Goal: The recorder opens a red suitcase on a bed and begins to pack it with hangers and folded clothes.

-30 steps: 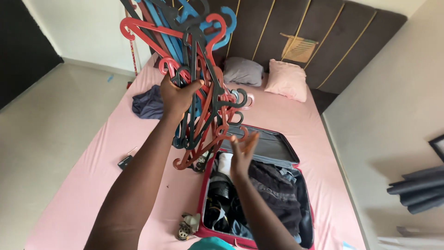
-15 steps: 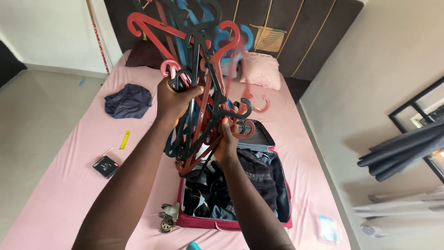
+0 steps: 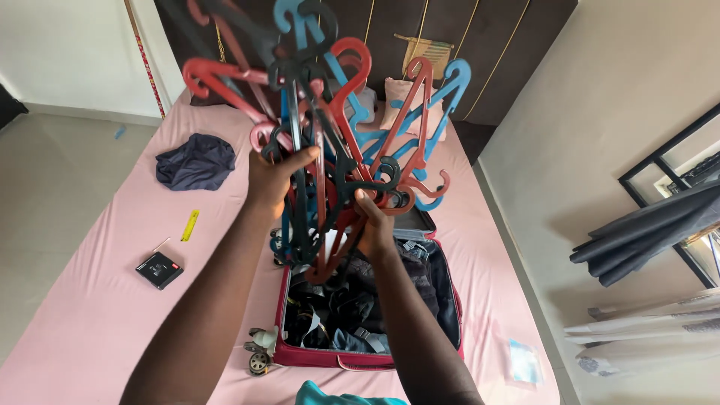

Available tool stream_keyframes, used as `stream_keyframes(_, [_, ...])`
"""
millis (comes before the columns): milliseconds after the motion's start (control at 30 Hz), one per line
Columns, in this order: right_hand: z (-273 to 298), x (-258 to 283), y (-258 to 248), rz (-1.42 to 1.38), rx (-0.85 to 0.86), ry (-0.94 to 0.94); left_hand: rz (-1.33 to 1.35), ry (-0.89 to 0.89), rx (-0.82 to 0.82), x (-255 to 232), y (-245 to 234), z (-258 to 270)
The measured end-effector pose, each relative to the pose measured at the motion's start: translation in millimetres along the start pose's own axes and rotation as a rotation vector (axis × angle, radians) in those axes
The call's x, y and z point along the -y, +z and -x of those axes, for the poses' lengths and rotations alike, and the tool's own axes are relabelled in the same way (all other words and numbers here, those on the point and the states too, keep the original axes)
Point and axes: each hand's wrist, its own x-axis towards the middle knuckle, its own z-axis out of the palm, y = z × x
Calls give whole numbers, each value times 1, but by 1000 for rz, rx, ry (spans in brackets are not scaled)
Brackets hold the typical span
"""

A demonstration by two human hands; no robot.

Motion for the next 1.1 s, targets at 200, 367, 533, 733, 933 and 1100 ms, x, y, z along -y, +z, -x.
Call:
stream_keyframes(200, [-6, 32, -10, 157, 62, -51, 94, -38, -41, 47, -15, 7])
stream_keyframes(367, [-12, 46, -13, 391, 145, -70, 249, -131, -87, 63, -12, 11])
stream_keyframes(533, [-24, 41, -22, 247, 30, -129, 303, -137, -120, 76, -11, 10])
stream_keyframes(733, [-16, 51, -1, 207, -135, -71, 223, -94, -123, 86, -5, 6])
stream_keyframes(933, [-15, 20, -45, -53, -79, -90, 306, -20, -86, 58, 16, 14])
stream_keyframes(1100, [0, 23, -31, -80, -159, -50, 299, -14, -43, 91, 3, 5])
